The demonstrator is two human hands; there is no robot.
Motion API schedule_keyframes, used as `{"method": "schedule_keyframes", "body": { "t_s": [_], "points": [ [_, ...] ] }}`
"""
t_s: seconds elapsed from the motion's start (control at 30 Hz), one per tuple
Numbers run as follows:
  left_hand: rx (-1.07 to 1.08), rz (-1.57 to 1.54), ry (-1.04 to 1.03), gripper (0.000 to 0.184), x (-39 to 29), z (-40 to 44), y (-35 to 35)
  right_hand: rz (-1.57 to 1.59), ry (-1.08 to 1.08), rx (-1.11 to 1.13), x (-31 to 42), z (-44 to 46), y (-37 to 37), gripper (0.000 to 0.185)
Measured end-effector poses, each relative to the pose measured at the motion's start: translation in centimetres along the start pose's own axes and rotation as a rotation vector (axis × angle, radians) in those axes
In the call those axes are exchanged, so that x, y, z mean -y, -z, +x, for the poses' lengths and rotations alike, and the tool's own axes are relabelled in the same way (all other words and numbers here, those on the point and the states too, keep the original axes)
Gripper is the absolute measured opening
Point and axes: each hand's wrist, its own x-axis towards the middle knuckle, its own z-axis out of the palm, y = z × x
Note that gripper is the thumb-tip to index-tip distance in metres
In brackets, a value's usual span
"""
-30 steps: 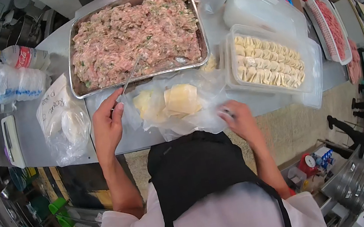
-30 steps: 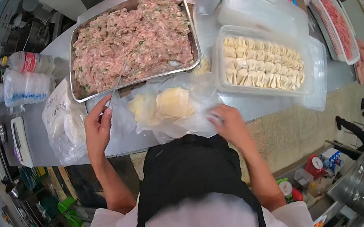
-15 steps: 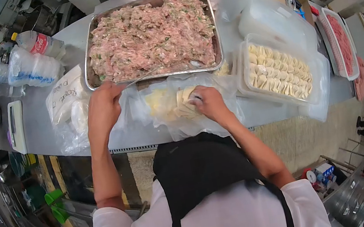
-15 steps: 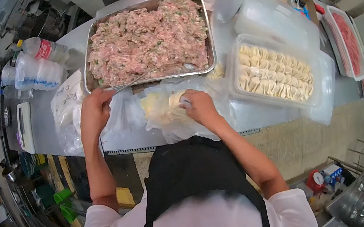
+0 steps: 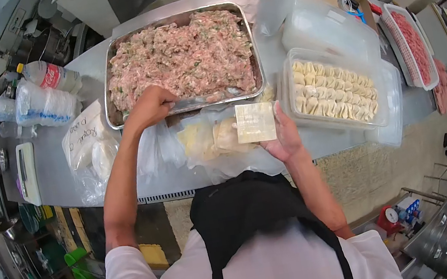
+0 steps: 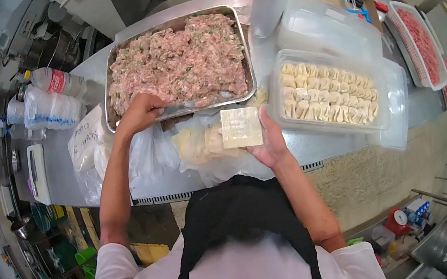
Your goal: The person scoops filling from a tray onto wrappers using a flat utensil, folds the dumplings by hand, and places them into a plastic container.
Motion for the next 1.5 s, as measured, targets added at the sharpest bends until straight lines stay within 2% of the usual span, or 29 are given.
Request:
{"method": "schedule_keyframes", "body": {
  "t_s": [0.03,0.07,0.1,0.17,0.23,0.3,0.33,0.37,0.4,0.43,0.5,0.53,0.6,0.63,0.67,0.73,0.77,0.8,0.87,0.93,0.97,1.03,1.07,1.13,1.17,1.23,1.27,1.33,1.5],
  "points": [
    [-0.040,-0.229,0.104,0.019,-0.9,-0.7,0.3,0.179,-0.075,0.099,0.1,0.0,0.1,0.054],
    [-0.077,-0.460,0.207,0.022,-1.9,-1.4,0.7,0.182,-0.061,0.097,-0.2,0.2,0.1,0.054],
    [-0.011,-0.561,0.261,0.027,-2.5,-1.9,1.1,0.113,-0.020,0.003,-0.8,0.5,-0.1,0.053],
    [-0.043,-0.679,0.229,0.028,-4.4,-3.0,0.7,0.046,0.035,-0.098,-1.6,1.2,-0.7,0.053],
    [-0.076,-0.796,0.201,0.030,-6.0,-4.1,-0.7,0.190,0.058,-0.119,-1.8,2.2,-1.6,0.051],
    [-0.295,-0.847,0.164,0.033,-7.4,-4.6,-4.0,0.255,0.071,-0.109,-2.0,3.0,-2.6,0.049],
    [-0.297,-0.843,0.160,0.033,-7.8,-4.7,-5.5,0.318,0.069,-0.097,-1.9,3.3,-3.0,0.047],
    [-0.345,-0.603,0.098,0.034,-8.2,-4.8,-7.0,0.317,0.068,-0.093,-1.7,3.7,-3.2,0.047],
    [-0.390,-0.364,0.041,0.035,-8.4,-5.2,-7.8,0.306,0.089,-0.218,-1.6,4.2,-3.2,0.044],
    [-0.393,-0.362,0.044,0.035,-8.9,-6.1,-7.2,0.295,0.112,-0.345,-1.6,4.5,-3.2,0.042],
    [-0.268,-0.215,0.133,0.041,-9.7,-7.7,-4.9,0.279,0.178,-0.374,-1.8,4.6,-2.7,0.041],
    [-0.269,-0.222,0.136,0.041,-10.7,-7.7,-4.2,0.256,0.235,-0.405,-1.8,4.4,-2.7,0.040],
    [-0.437,-0.361,0.080,0.042,-12.9,-7.7,-3.7,0.228,0.207,-0.397,-1.9,4.0,-3.2,0.040],
    [-0.446,-0.358,0.003,0.047,-12.6,-7.0,-4.9,0.211,0.190,-0.382,-2.0,4.0,-3.6,0.040],
    [-0.460,-0.350,0.017,0.047,-12.2,-6.8,-5.6,0.206,0.175,-0.370,-2.1,4.0,-3.7,0.040],
    [-0.210,-0.257,0.057,0.049,-11.8,-6.5,-5.4,0.198,0.250,-0.373,-1.8,4.3,-3.2,0.040],
    [-0.174,-0.258,0.071,0.051,-11.5,-6.9,-4.1,0.206,0.264,-0.265,-1.6,3.9,-2.4,0.040],
    [-0.178,-0.253,0.073,0.051,-10.5,-7.3,-2.9,0.206,0.262,-0.259,-1.2,3.5,-2.3,0.040],
    [-0.270,-0.024,0.144,0.049,-7.8,-7.8,-0.5,0.099,0.312,-0.330,-0.6,2.6,-2.3,0.041],
    [-0.229,0.252,0.309,0.041,-6.8,-6.7,2.2,0.066,0.296,-0.313,-0.6,2.5,-2.1,0.041],
    [-0.234,0.253,0.311,0.041,-5.6,-5.9,2.6,0.074,0.269,-0.309,-0.6,2.4,-2.3,0.042],
    [-0.222,0.416,0.329,0.024,-3.4,-4.6,2.2,0.078,0.241,-0.298,-0.7,2.4,-2.4,0.042],
    [-0.228,0.419,0.330,0.024,-2.9,-4.2,1.8,0.077,0.239,-0.308,-0.8,2.6,-2.3,0.042],
    [-0.062,0.371,0.428,0.015,-2.8,-3.2,1.1,0.084,0.244,-0.324,-0.9,2.3,-2.2,0.042],
    [-0.060,0.374,0.416,0.015,-1.9,-3.0,0.5,0.073,0.244,-0.325,-0.8,2.1,-2.1,0.042],
    [-0.021,0.348,0.271,0.022,-0.1,-3.3,-0.5,0.066,0.253,-0.339,-0.6,1.6,-1.7,0.042],
    [-0.020,0.345,0.262,0.022,0.4,-3.1,-0.5,0.071,0.250,-0.340,-0.6,1.6,-1.5,0.042],
    [-0.045,0.037,0.056,0.022,-0.2,-2.9,0.8,0.072,0.250,-0.343,-0.8,1.8,-1.5,0.042],
    [-0.169,-0.260,-0.049,0.030,-5.0,-3.6,1.0,0.193,0.239,-0.251,-1.4,2.8,-0.6,0.042]
  ]
}}
